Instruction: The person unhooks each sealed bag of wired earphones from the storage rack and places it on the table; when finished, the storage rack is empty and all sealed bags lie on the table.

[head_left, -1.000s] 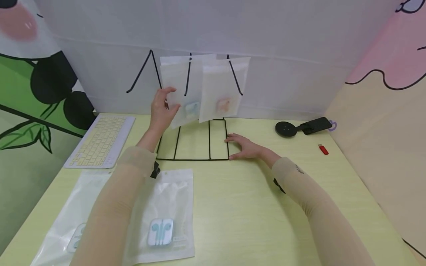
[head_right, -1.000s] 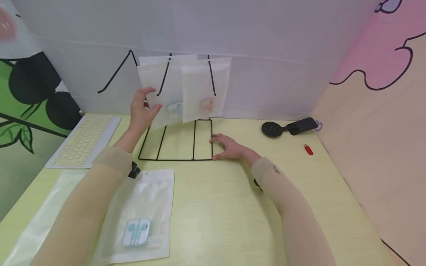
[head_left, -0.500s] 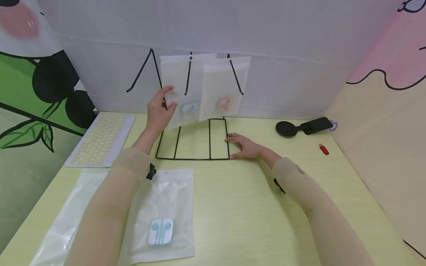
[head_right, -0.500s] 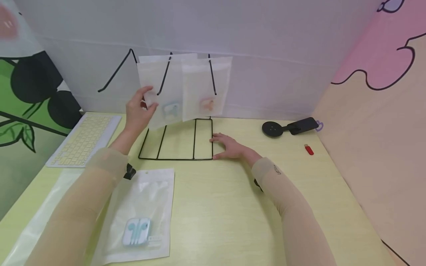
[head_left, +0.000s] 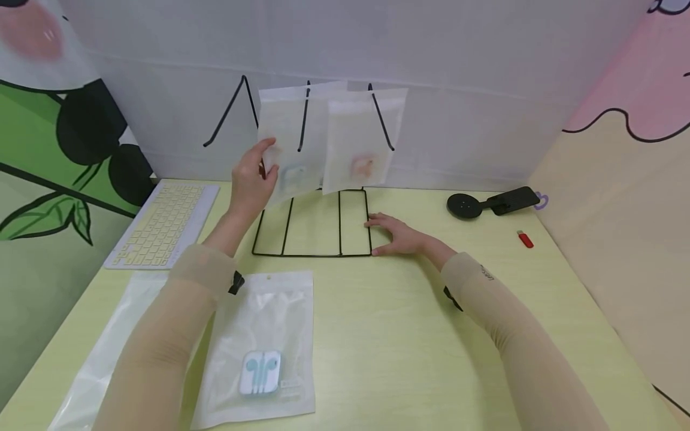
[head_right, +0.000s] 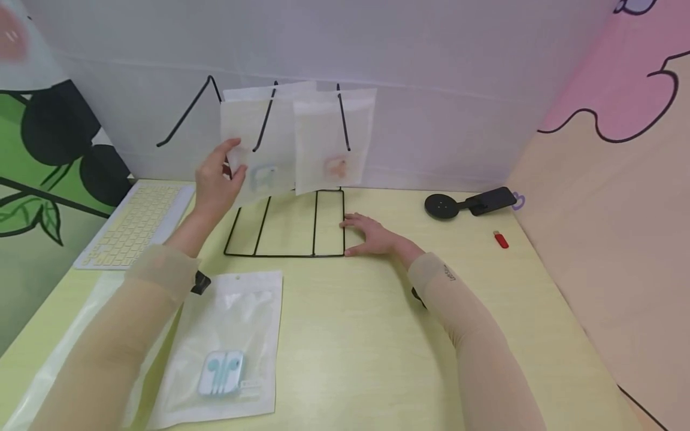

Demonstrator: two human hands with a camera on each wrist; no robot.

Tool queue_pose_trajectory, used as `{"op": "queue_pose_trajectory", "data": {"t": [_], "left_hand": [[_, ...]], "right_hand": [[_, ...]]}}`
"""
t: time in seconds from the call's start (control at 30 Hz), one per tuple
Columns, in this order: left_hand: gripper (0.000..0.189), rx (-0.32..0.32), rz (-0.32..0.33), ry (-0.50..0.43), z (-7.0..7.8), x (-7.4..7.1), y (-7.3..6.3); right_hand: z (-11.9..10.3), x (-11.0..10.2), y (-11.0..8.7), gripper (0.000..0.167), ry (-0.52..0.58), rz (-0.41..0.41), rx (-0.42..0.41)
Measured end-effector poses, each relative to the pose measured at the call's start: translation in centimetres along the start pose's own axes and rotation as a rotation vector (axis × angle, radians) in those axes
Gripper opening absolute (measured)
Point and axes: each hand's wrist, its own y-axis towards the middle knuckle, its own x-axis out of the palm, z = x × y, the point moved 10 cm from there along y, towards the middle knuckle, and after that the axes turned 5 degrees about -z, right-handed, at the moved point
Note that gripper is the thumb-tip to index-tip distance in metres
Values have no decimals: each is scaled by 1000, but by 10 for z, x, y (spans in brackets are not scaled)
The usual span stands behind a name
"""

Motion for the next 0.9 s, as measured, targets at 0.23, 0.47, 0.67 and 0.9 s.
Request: {"op": "queue_pose_trajectory", "data": {"t": [0.23, 0.47, 0.67, 0.9], "left_hand": [[43, 35, 4, 44, 9, -4, -4], [43, 75, 6, 72, 25, -11, -7], [43, 93, 9, 102, 35, -16, -9], [45, 85, -17, 130, 48, -20, -13]], "right_hand": [[1, 0, 1, 77, -3, -3, 5], [1, -1, 2, 76, -2, 4, 7], [2, -1, 2, 75, 10, 8, 4], [1, -1, 2, 75, 14, 8, 1]]}}
